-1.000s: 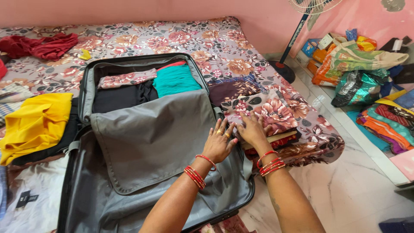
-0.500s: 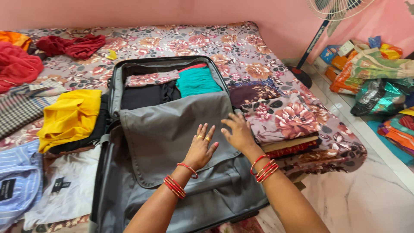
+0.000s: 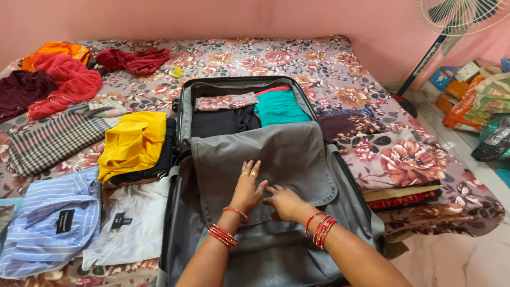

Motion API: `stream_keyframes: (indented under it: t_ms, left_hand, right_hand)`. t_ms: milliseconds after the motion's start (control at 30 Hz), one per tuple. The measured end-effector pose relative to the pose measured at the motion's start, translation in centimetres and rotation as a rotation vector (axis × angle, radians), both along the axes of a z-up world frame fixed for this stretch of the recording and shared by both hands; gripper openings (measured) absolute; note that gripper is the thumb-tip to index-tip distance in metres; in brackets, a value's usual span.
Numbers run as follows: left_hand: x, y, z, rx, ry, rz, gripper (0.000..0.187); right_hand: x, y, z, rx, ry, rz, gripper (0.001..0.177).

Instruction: The person unpacks a suitcase by removing folded clothes from the main compartment and placing them on the bed. They handle various garments including shirts, pants, and patterned fabrics, stacking them neatly on the bed surface next to the open suitcase.

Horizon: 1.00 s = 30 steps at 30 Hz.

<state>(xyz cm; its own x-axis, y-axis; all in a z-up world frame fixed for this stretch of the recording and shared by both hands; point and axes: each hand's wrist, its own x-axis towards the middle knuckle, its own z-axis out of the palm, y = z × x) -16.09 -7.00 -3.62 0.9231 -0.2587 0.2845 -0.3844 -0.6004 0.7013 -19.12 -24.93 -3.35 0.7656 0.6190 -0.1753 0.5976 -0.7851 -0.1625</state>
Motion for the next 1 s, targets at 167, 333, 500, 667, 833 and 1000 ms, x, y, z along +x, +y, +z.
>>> stream_keyframes:
  t_ms: [167,333,500,667,833,1000]
  left_hand:
    - [1.2,1.2,1.2,-0.062,-0.092,0.024,0.067]
    - [2.7,2.9,2.0,-0.018,-0.225,0.026,0.062]
    - [4.4,3.8,2.5,-0.003,-0.370,0.025,0.058]
    - [6.4,4.7,2.7,-0.071,-0.419,0.042,0.052]
    - [9.4,5.4,3.2,-0.067,-0.457,0.068,0.051]
    - [12.5,5.7,2.9,-0.021,-0.445,0.106,0.053]
  right_hand:
    - [-0.2,1.4,-0.1,-0.105,-0.192,0.116,0.049]
    - [0.2,2.6,0.8,-0.022,-0.143,0.097,0.044]
    - [3.0,3.9,2.0,0.371,-0.121,0.027,0.024]
    - [8.2,5.4,3.8,0.654,-0.253,-0.087,0.007]
    - [13.0,7.1,5.4,0.955,-0.333,-0.162,0.012]
    - [17.9,8.6,4.2,1.010,-0.371,-0.251,0.015]
